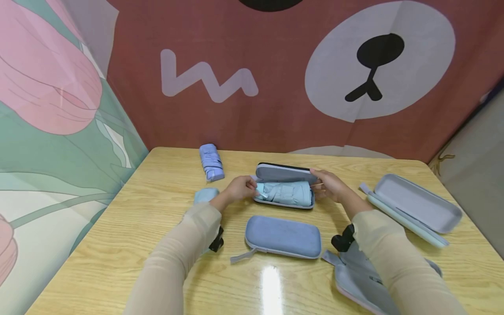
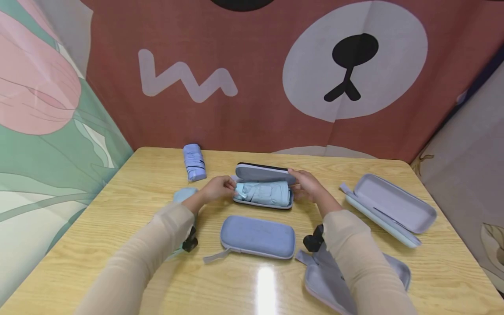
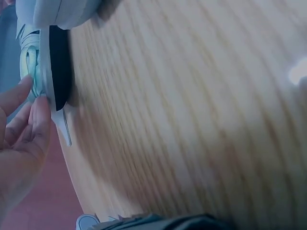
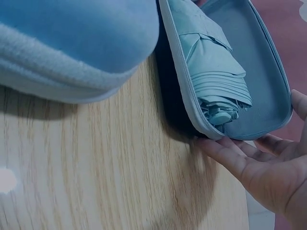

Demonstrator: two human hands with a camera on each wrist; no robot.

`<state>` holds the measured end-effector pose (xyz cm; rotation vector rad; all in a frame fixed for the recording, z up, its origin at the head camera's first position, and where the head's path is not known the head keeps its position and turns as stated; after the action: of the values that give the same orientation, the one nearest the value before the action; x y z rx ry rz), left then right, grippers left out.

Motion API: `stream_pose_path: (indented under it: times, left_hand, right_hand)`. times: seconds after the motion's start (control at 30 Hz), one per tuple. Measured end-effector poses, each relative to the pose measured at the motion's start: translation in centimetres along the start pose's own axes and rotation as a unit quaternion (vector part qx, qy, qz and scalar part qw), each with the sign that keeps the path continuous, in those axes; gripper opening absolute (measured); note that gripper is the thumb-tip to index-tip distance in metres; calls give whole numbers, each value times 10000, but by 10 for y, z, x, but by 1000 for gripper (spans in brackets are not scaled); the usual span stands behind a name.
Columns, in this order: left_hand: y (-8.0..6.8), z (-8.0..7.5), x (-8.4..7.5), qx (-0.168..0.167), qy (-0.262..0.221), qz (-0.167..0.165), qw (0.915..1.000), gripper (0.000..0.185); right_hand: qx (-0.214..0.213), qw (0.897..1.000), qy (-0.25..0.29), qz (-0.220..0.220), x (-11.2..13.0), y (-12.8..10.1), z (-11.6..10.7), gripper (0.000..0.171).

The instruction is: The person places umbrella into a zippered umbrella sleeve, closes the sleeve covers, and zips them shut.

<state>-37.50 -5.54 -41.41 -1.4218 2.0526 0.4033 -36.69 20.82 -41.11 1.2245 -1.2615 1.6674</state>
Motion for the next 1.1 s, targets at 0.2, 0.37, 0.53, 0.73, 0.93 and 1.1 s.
stream_pose_path:
  times: [0.2, 0.37, 0.53, 0.73, 0.93, 1.1]
  left_hand:
    - [3, 1, 0, -466, 294, 8, 9985, 16]
    - [4, 1, 0, -638, 280, -176, 9974, 17]
    - [5, 2, -1, -593, 195, -378, 9973, 18]
    - [6, 5, 1, -493, -103, -649, 9966, 20]
    - [4, 7, 0, -472, -253, -889, 9946, 24]
    - [4, 8, -1, -469, -334, -943, 9939, 25]
  right_hand:
    - [-261, 9996, 121, -25, 5, -1, 6, 72]
    - [-170, 9991, 349, -157, 5, -1, 7, 66]
    - [209, 9997, 72, -56, 0, 0, 2, 77]
    - [264, 9988, 45, 414, -9, 7, -7, 84]
    - [-59, 9990, 236, 386, -2, -4, 7, 65]
    - [-276, 9990, 7, 350, -1, -8, 10, 60]
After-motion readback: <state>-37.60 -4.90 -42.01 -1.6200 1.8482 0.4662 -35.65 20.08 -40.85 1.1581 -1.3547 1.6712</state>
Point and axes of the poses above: each hand's wrist, its own y-axis towards the middle knuckle, its own z-axis out of the palm, x = y × z, the point moved 4 cm from there along y, towards the middle knuckle, and after that the axes turned 12 degrees about y, right-handed, at the moved point
